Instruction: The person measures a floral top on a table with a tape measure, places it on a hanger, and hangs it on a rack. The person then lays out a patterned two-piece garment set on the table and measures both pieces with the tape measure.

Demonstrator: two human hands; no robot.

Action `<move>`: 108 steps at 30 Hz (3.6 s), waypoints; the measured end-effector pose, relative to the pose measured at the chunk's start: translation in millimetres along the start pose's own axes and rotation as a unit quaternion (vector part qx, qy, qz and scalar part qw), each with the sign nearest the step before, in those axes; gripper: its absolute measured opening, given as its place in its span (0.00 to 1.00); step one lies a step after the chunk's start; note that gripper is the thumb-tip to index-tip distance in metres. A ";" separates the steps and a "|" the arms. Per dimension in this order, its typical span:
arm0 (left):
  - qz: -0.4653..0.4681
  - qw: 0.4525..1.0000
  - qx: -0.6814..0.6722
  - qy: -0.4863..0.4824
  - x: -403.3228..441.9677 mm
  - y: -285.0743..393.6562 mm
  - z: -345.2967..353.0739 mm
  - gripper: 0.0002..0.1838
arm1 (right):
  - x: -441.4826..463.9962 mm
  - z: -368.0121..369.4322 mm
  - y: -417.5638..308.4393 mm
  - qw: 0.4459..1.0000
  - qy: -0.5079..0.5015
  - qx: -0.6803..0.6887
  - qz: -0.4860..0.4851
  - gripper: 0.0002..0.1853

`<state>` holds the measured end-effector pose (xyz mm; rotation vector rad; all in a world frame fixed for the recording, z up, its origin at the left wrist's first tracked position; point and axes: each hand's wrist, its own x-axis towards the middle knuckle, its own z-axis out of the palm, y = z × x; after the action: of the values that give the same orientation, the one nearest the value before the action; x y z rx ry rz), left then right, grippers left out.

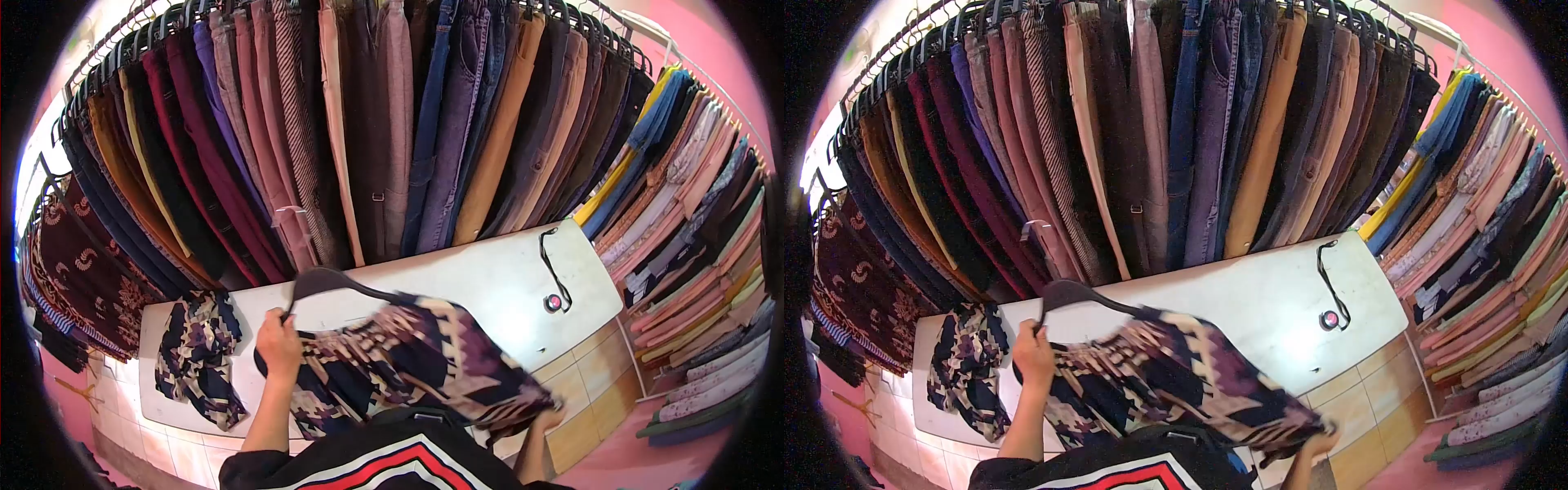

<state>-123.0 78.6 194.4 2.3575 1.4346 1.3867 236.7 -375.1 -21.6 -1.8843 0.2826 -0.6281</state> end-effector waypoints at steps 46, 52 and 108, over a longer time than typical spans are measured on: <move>-0.168 0.893 0.232 -0.347 -166.8 70.8 177.3 0.43 | 173.5 250.9 -73.2 0.809 -0.284 -0.298 -0.419 0.22; -0.179 0.891 0.228 -0.350 -169.6 60.1 181.7 0.43 | 126.5 243.7 -89.6 0.864 -0.444 -0.035 -0.237 0.13; -0.251 0.838 0.301 -0.381 -78.7 -145.6 120.3 0.33 | 53.5 263.1 -142.2 0.669 -0.633 -0.237 -0.310 0.36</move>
<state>-150.4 148.9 4.1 2.0957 2.1065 -0.1813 411.2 -136.8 49.7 -2.4535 -1.2641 0.5299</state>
